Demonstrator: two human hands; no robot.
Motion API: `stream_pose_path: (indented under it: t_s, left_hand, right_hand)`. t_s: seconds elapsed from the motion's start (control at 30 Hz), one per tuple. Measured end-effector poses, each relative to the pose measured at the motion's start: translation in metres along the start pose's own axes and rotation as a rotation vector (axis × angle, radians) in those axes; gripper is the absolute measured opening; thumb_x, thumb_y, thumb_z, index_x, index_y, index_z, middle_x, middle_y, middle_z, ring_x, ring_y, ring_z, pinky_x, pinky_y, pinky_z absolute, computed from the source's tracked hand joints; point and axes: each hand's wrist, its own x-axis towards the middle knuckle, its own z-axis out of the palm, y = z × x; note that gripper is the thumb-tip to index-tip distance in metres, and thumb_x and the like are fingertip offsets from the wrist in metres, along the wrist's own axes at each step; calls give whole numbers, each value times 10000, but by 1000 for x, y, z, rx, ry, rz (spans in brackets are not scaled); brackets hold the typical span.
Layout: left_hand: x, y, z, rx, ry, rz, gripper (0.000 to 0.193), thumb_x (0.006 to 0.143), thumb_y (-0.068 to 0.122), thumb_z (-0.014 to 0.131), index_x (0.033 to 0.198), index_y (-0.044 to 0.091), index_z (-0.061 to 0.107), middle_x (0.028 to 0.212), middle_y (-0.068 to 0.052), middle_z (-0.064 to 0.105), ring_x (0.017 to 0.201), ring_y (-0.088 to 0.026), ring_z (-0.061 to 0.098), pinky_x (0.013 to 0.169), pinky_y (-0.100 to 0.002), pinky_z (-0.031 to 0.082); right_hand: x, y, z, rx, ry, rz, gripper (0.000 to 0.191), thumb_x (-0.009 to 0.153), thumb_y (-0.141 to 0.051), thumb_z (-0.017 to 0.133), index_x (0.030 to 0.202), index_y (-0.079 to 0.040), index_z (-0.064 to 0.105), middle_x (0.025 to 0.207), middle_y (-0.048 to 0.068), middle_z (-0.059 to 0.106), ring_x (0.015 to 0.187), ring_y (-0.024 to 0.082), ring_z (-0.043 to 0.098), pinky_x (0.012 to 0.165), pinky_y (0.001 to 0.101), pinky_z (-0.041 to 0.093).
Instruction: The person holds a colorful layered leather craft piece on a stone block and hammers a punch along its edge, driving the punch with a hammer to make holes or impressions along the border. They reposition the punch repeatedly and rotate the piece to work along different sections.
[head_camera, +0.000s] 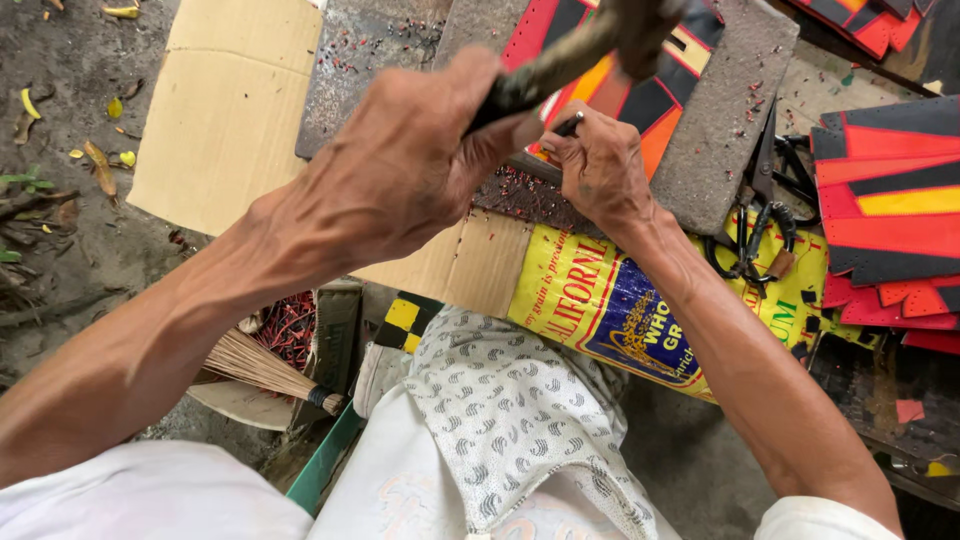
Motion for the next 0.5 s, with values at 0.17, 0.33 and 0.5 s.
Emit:
stream_pose_path:
  t_s: [0.17,0.33,0.5]
  left_hand:
    - [-2,-1,2,-5,45,71,243,1153,177,637,1102,-26,513,793,-201,546,669,-400,594,597,-473,426]
    - [-4,-19,13,77,-38,35,221,1083,159,630,1073,-46,547,889,-235,570,708,-433,610,601,-494,442]
    - [-9,-29,18,51,-51,15,218,1090,159,623,1061,-48,563,892,-233,572,682,-426,610,588,-498,440]
  right_hand:
    - [-1,-10,-1,102,-1,43,154,1068,-54,671,977,25,576,806,183,652,726,285,724,640,364,533]
    - [2,-15,-2,11,9,56,155,1034,-77,725,964,16,623,772,182,632,669,309,671,613,384,496]
    - [3,-14,-3,66,5,55,142,1046,-94,703,986,8,625,792,165,647,687,286,690,619,377,505]
